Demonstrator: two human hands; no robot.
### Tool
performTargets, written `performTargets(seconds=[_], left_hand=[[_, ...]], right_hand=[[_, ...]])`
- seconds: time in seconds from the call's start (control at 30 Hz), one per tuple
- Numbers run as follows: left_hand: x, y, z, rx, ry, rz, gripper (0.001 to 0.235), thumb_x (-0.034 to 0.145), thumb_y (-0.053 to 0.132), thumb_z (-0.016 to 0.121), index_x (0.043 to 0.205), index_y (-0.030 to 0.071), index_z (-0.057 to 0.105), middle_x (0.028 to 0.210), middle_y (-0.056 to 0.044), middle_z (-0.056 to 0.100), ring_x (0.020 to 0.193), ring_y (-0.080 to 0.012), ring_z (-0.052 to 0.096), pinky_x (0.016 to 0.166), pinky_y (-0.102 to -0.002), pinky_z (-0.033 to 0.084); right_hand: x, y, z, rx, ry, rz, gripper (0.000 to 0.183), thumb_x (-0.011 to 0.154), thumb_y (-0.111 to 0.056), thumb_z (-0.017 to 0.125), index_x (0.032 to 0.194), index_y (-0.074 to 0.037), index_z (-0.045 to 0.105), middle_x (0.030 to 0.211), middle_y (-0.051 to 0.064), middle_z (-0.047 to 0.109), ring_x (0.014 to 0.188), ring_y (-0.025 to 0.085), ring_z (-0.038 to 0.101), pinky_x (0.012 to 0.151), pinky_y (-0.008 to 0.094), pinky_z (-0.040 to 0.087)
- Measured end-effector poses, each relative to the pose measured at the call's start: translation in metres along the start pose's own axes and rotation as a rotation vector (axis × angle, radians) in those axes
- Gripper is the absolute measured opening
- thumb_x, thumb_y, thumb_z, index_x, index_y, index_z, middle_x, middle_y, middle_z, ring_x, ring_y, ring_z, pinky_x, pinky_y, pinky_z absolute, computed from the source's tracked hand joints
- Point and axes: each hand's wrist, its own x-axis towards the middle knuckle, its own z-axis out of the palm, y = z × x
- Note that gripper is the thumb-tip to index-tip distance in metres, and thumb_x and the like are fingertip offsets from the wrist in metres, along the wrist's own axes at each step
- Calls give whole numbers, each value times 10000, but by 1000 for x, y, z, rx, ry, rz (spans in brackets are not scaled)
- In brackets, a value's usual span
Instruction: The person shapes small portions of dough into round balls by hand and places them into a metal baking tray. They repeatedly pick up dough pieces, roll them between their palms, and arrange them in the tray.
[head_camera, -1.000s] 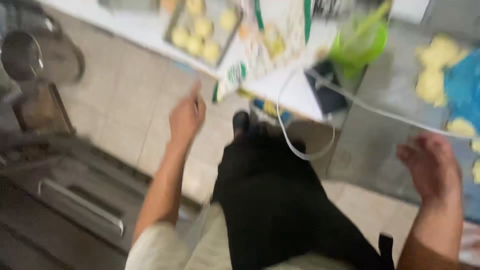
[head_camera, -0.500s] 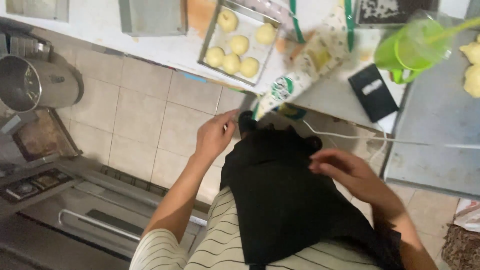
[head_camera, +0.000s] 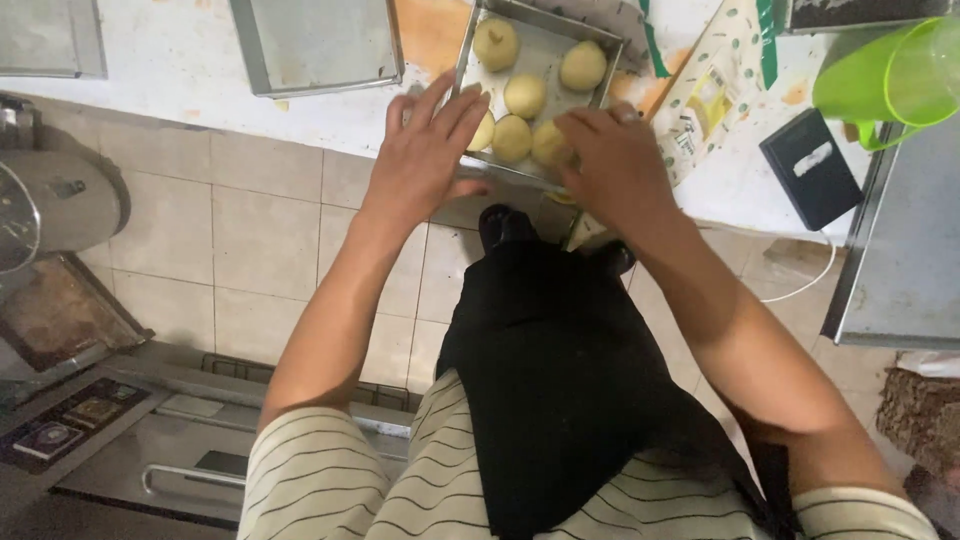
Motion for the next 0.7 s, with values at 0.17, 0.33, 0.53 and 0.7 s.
performTargets(seconds=[0.17,0.33,0.53,0.7], left_hand=[[5,-20,18,-54,78,98,930,770,619,908,1399,9,596,1260,-129,666,1441,-392,423,1183,-743,138],[5,-28,32,-126,100,89,855,807,554,934,1399,14,637,1148,-127,680,1401,-430,498,1139,-807,77],[6,-27,38,-107,88,58,861,667,496,976,1340,57,667,1175,-80,666,1304,-370,537,1162,-779,119],[7,-26,40,-71,68,43,900,606,540,965,1340,101,685,1137,-17,669,1276,-357,537,1154,-799,111]], right_hand=[[25,0,11,-109,-35,-3,479,916,-237,665,1371,-97,614,1201,94,695,1104,444,567,940,562,426],[33,3,28,-161,-141,24,448,920,-339,666,1288,-85,638,1242,106,664,1071,360,630,1000,509,374],[23,-10,26,-214,-202,107,401,994,-464,644,1099,-76,658,1044,124,718,927,361,677,935,515,435],[19,-18,25,-267,-296,155,420,1026,-515,566,1063,-104,643,920,107,741,938,357,664,973,508,387]])
